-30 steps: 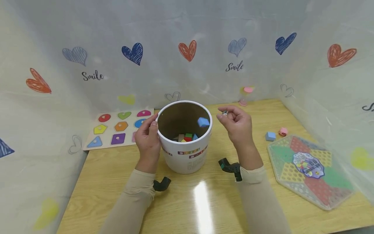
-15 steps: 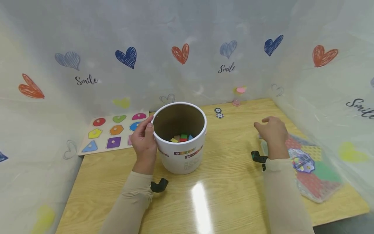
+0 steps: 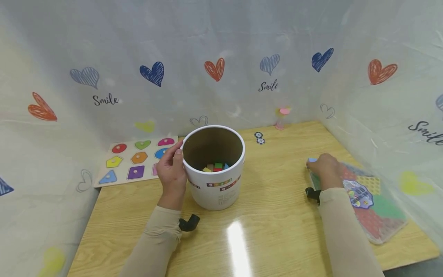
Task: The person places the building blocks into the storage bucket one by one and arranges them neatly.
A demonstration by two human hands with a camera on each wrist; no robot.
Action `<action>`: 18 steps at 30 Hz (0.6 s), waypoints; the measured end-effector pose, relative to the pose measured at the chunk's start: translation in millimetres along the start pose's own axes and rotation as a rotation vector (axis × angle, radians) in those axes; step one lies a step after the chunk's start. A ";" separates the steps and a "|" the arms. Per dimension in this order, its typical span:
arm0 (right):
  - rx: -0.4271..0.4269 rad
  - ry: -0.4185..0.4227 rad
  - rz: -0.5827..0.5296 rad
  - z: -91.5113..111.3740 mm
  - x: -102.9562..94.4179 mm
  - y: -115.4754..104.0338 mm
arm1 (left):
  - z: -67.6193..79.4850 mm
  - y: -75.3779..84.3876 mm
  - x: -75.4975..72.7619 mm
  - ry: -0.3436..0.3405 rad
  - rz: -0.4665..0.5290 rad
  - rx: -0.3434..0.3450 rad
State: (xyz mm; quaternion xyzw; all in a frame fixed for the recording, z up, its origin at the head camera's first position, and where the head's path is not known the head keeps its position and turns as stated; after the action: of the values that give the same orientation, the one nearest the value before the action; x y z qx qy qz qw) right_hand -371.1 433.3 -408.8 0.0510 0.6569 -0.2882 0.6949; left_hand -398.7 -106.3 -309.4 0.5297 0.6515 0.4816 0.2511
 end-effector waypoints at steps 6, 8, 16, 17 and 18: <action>-0.031 -0.015 -0.061 4.2 2.9 -9.0 | -0.3 -0.9 -0.3 -0.007 0.002 -0.001; -0.087 0.032 -0.142 12.5 -6.1 -30.3 | -0.2 -0.1 -0.5 -0.010 0.000 -0.002; -0.493 0.113 -0.836 90.9 -58.7 -184.0 | -0.3 0.5 -0.4 -0.013 0.019 0.000; -0.540 0.096 -0.886 102.2 -62.4 -199.9 | -0.3 0.0 -0.3 -0.011 0.019 -0.002; -0.580 0.079 -0.919 112.4 -65.1 -213.6 | -0.3 -0.4 -0.2 -0.008 0.019 -0.003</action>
State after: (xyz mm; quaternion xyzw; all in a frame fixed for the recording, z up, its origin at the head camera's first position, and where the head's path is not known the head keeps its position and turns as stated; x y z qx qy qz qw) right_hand -369.8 227.5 -266.9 -0.4243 0.6899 -0.3670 0.4576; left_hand -399.1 -106.5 -309.7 0.5373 0.6448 0.4828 0.2498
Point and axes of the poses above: each hand's wrist, its own z-axis away from the middle knuckle, its own x-axis out of the palm, y = z × x, the point moved 10 cm from there along -z, towards the middle knuckle, and after that the axes turned 5 degrees about y, right-handed, at the moved point
